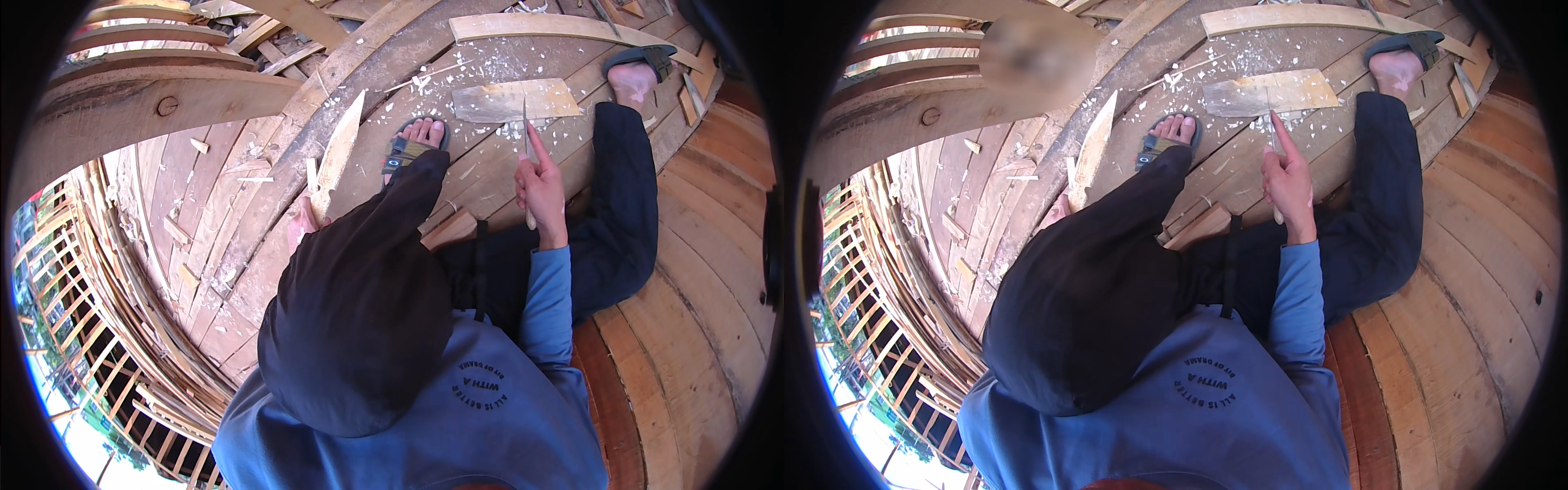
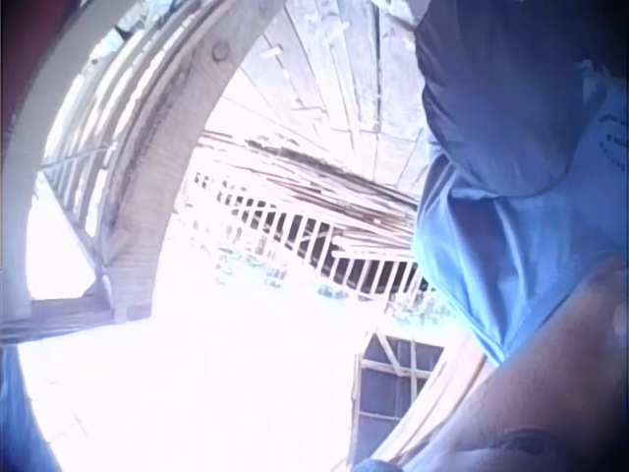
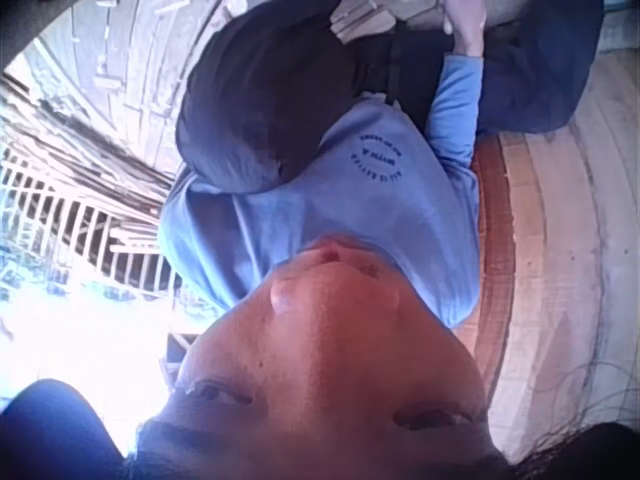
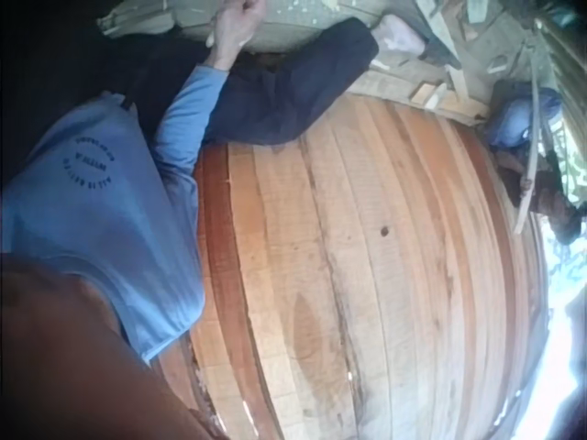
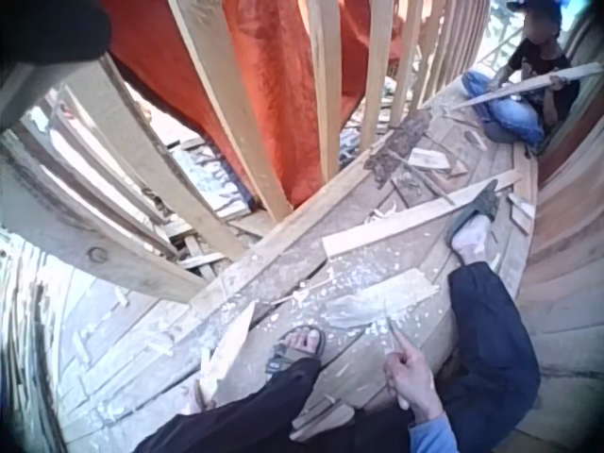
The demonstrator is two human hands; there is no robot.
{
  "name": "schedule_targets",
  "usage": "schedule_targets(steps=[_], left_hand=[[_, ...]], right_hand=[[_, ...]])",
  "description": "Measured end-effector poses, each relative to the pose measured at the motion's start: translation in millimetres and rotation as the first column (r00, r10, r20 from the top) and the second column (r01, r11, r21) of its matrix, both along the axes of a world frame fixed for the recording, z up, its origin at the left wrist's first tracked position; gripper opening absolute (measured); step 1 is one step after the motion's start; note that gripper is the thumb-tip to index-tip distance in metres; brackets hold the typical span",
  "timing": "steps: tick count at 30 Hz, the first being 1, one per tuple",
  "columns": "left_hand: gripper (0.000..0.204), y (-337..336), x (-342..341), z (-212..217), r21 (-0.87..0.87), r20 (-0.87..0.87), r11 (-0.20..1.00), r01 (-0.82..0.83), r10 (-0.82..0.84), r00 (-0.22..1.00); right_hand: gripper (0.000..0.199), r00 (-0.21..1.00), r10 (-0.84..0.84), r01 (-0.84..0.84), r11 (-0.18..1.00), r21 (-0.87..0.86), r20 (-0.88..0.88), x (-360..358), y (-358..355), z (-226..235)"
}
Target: The person carves a wooden plank into a decorative shape using a small hand knife.
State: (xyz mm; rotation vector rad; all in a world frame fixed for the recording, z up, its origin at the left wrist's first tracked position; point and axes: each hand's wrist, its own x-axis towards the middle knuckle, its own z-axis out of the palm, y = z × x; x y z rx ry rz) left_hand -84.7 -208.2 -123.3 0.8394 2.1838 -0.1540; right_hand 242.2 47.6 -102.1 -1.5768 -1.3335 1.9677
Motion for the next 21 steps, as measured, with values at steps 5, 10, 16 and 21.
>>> schedule_targets(steps=[5,10,16,21], left_hand=[[0.064,56.8,19.5,0.3,0.242,0.098,0.97,0.019,-0.044,0.994],[0.064,120.6,49.5,-13.1,0.344,0.252,0.937,-0.062,-0.029,0.967],[0.063,163.1,74.8,-27.4,0.365,0.359,0.917,-0.16,0.02,0.933],[0.063,174.8,86.5,-35.3,0.366,0.389,0.907,-0.208,0.054,0.919]], right_hand=[[0.063,1.0,0.005,-0.005,1.0,-0.023,-0.015,-4.4,-3.2,0.7],[0.063,1.0,-0.009,0.008,1.0,-0.013,-0.01,0.0,-1.7,0.5],[0.063,0.999,-0.048,0.047,0.999,-0.014,-0.022,0.2,-2.0,-2.8],[0.063,0.999,-0.026,0.024,0.999,-0.04,-0.048,-0.3,-5.5,0.8]])
